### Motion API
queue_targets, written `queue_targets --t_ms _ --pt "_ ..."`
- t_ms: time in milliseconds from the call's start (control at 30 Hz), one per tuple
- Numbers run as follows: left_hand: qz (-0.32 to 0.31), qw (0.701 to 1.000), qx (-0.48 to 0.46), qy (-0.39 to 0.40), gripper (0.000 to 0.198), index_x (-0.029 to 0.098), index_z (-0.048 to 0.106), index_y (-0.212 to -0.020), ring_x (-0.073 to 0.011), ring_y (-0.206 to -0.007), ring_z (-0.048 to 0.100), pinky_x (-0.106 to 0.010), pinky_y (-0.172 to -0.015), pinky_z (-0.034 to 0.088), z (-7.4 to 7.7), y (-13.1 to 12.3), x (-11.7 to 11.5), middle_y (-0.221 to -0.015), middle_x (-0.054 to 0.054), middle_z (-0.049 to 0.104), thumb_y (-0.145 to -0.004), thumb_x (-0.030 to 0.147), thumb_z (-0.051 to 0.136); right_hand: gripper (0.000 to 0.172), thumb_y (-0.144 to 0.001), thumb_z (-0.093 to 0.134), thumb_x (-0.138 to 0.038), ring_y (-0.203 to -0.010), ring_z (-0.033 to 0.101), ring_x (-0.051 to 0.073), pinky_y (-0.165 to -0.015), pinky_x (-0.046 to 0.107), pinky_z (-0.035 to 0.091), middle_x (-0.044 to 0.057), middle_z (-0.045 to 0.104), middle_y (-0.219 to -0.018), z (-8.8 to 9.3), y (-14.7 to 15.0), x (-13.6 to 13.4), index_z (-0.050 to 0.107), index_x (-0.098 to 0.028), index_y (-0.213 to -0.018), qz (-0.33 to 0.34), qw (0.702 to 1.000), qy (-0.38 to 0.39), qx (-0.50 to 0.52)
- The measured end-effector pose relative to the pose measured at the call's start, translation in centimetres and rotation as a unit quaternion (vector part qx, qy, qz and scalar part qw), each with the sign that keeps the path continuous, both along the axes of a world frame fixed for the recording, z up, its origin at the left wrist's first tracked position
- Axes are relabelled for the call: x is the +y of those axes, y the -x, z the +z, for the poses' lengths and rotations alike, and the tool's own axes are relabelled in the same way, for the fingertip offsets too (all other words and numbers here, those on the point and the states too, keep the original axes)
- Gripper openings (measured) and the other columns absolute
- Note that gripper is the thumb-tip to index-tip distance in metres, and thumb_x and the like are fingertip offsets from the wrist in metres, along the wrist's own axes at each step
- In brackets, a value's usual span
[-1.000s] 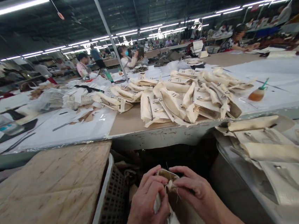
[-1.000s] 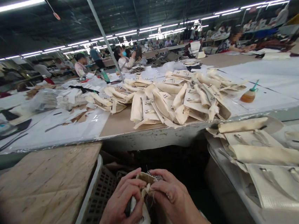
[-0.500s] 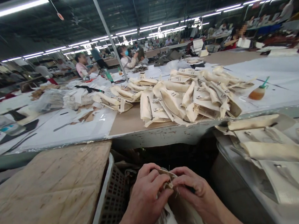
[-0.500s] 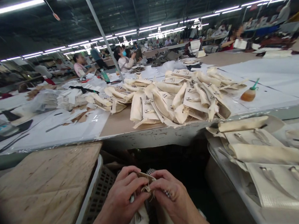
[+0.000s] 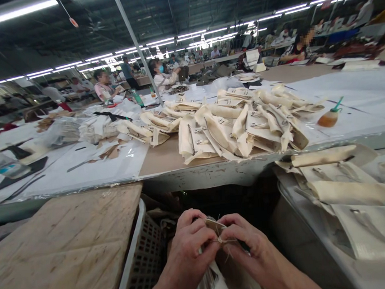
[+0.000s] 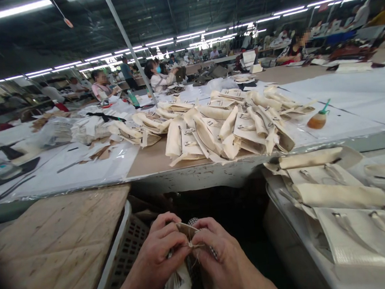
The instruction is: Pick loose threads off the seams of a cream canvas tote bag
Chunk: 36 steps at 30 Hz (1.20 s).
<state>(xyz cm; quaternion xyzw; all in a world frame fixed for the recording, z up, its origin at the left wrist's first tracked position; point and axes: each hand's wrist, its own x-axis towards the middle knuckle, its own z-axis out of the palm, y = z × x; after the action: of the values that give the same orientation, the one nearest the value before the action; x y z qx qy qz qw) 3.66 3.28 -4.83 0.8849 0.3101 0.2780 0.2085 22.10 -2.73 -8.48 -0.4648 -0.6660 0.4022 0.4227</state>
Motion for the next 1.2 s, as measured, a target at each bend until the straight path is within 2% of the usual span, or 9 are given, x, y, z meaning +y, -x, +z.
queue_targets --t_ms 133,233,333,433,567,833,967,1100,1200 --pt "0.004 1.0 0.002 0.007 0.022 0.019 0.056 -0.065 -0.023 -0.093 0.053 -0.036 -0.081 0.048 -0.1 0.0 -0.2 -0.07 -0.002 0.06 -0.08 0.003 0.057 0.016 -0.082 0.065 -0.01 -0.116 0.055 0.021 -0.097 0.033 0.044 0.003 0.054 -0.125 0.8 -0.2 0.6 0.064 -0.024 -0.088 -0.012 0.998 0.01 -0.058" --pt "-0.007 0.999 -0.012 0.038 0.022 0.019 0.054 -0.068 -0.0221 -0.094 0.054 -0.034 -0.081 0.049 -0.1 0.2 -0.3 -0.073 -0.001 0.059 -0.08 0.001 0.056 0.016 -0.084 0.063 -0.007 -0.112 0.057 0.02 -0.095 0.03 0.045 0.002 0.057 -0.119 1.3 -0.1 1.4 0.064 -0.023 -0.081 0.002 0.999 0.008 -0.054" --pt "0.019 0.99 -0.064 0.121 0.02 0.02 0.052 -0.082 -0.0196 -0.098 0.057 -0.031 -0.084 0.051 -0.1 0.4 -0.6 -0.095 -0.003 0.06 -0.078 0.002 0.057 0.018 -0.086 0.06 -0.006 -0.103 0.061 0.016 -0.089 0.026 0.046 0.001 0.059 -0.113 1.4 0.0 1.9 0.062 -0.022 -0.079 0.024 0.999 0.005 -0.032" --pt "0.059 0.969 -0.112 0.214 0.031 0.021 0.053 -0.101 -0.0202 -0.113 0.056 -0.032 -0.096 0.049 0.1 0.5 -0.9 -0.12 -0.007 0.056 -0.076 0.004 0.058 0.016 -0.088 0.057 -0.008 -0.097 0.062 0.015 -0.084 0.025 0.048 0.0 0.059 -0.111 1.2 0.1 1.9 0.059 -0.022 -0.081 0.013 0.999 -0.014 -0.038" --pt "0.052 0.948 -0.092 0.299 0.043 0.022 0.053 -0.115 -0.019 -0.102 0.063 -0.031 -0.095 0.05 0.5 0.5 -1.0 -0.105 -0.003 0.065 -0.076 0.005 0.057 0.015 -0.091 0.049 -0.009 -0.094 0.063 0.014 -0.081 0.023 0.049 0.002 0.058 -0.112 0.3 0.3 1.7 0.055 -0.023 -0.091 -0.022 0.996 -0.069 -0.058" --pt "0.067 0.951 -0.071 0.292 0.027 0.022 0.059 -0.104 -0.017 -0.086 0.063 -0.03 -0.089 0.053 0.4 0.5 -0.8 -0.094 0.0 0.066 -0.08 0.011 0.056 0.017 -0.094 0.044 -0.012 -0.087 0.066 0.014 -0.072 0.022 0.052 0.005 0.06 -0.11 -0.8 0.9 1.5 0.057 -0.023 -0.093 -0.088 0.979 -0.142 -0.118" --pt "0.067 0.954 -0.065 0.285 0.026 0.022 0.059 -0.106 -0.0172 -0.088 0.064 -0.029 -0.089 0.053 0.4 0.7 -0.9 -0.096 -0.001 0.067 -0.082 0.013 0.057 0.018 -0.095 0.044 -0.015 -0.076 0.065 0.013 -0.064 0.022 0.05 0.004 0.06 -0.105 -0.6 1.0 1.3 0.059 -0.024 -0.091 -0.1 0.973 -0.136 -0.161" --pt "0.068 0.966 -0.05 0.245 0.036 0.023 0.06 -0.112 -0.0184 -0.099 0.064 -0.028 -0.092 0.05 0.7 0.5 -0.9 -0.106 -0.001 0.067 -0.078 0.009 0.061 0.017 -0.096 0.043 -0.017 -0.078 0.064 0.013 -0.066 0.022 0.049 0.003 0.058 -0.102 -0.6 1.0 1.2 0.058 -0.024 -0.09 -0.09 0.982 -0.106 -0.13" --pt "0.03 0.974 -0.051 0.218 0.038 0.023 0.062 -0.107 -0.018 -0.104 0.062 -0.027 -0.094 0.049 0.8 0.2 -0.5 -0.109 -0.001 0.066 -0.075 0.002 0.06 0.019 -0.097 0.042 -0.016 -0.078 0.063 0.013 -0.068 0.022 0.048 0.002 0.056 -0.098 -0.9 1.0 1.2 0.058 -0.024 -0.091 -0.089 0.986 -0.099 -0.105"
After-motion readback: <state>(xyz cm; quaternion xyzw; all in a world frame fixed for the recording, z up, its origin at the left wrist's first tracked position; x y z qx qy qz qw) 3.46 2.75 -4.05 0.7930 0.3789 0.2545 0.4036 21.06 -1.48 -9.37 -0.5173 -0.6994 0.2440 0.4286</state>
